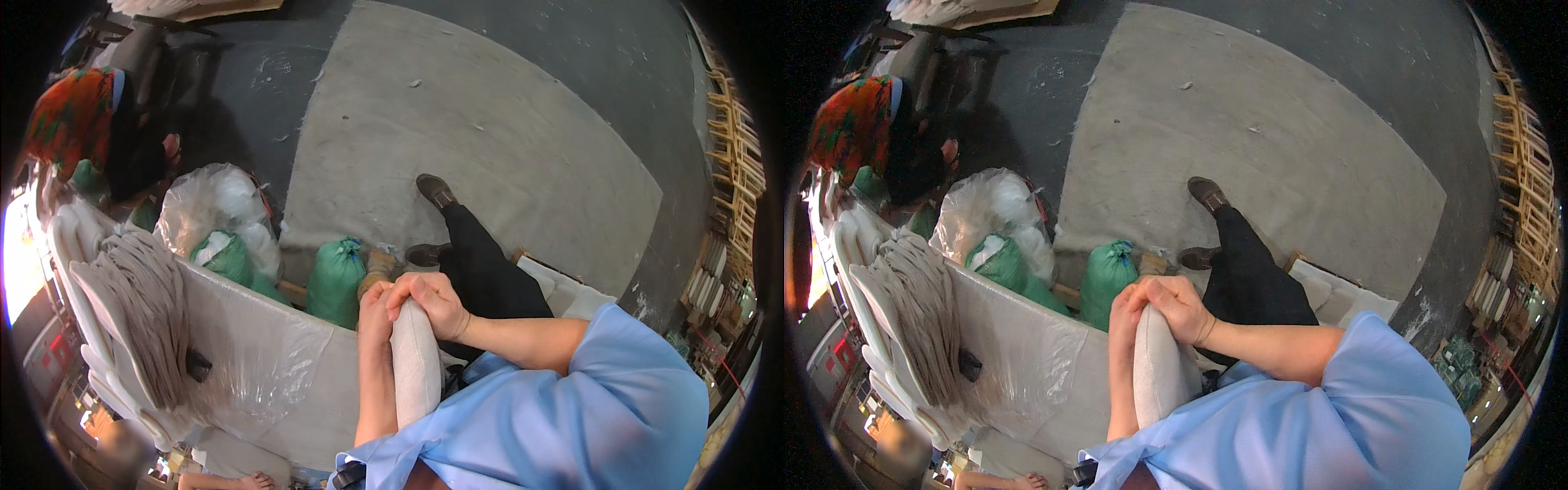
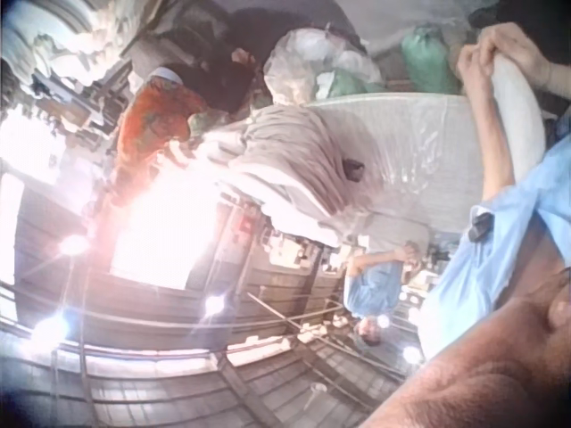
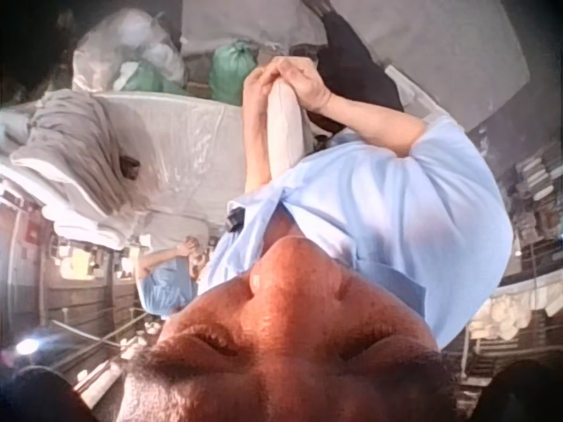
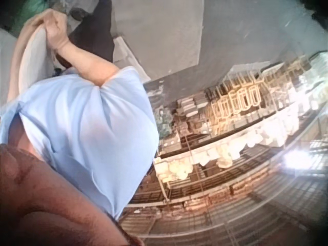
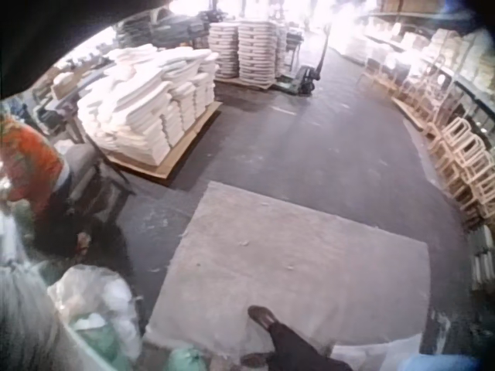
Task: The person folds white cushion covers at a work table in a warehouse. They repeatedly pick up covers, fold them, and place them into a stack. Other workers are visible nearby performing similar tasks.
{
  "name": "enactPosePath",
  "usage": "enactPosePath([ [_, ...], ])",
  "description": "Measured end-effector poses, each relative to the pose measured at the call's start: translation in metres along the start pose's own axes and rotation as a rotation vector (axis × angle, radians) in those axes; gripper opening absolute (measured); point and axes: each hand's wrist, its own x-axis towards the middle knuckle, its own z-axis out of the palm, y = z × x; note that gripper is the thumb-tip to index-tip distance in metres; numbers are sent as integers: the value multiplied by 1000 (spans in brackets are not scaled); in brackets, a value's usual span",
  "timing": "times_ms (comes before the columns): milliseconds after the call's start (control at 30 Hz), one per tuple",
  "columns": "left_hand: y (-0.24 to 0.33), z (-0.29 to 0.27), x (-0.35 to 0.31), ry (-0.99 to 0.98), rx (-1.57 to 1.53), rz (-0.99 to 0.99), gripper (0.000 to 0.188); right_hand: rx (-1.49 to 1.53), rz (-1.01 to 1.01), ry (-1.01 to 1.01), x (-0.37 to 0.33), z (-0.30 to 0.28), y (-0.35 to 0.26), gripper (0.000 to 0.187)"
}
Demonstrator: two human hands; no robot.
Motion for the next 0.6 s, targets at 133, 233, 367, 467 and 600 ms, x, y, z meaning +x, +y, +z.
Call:
enactPosePath([
  [133,2,4,13,188,49,-3,19,21,48,-9,6,-6,8,64],
  [233,22,12,11,210,-97,64,27,64,87,-12,11,-9,11,64],
  [367,43,8,4,328,-123,303,25,158,212,-49,19,-11,12,62],
  [467,93,3,-32,134,-32,543,24,138,240,-16,27,-15,11,60],
  [600,125,9,-109,-256,-67,600,44,271,277,44,27,-24,29,61],
])
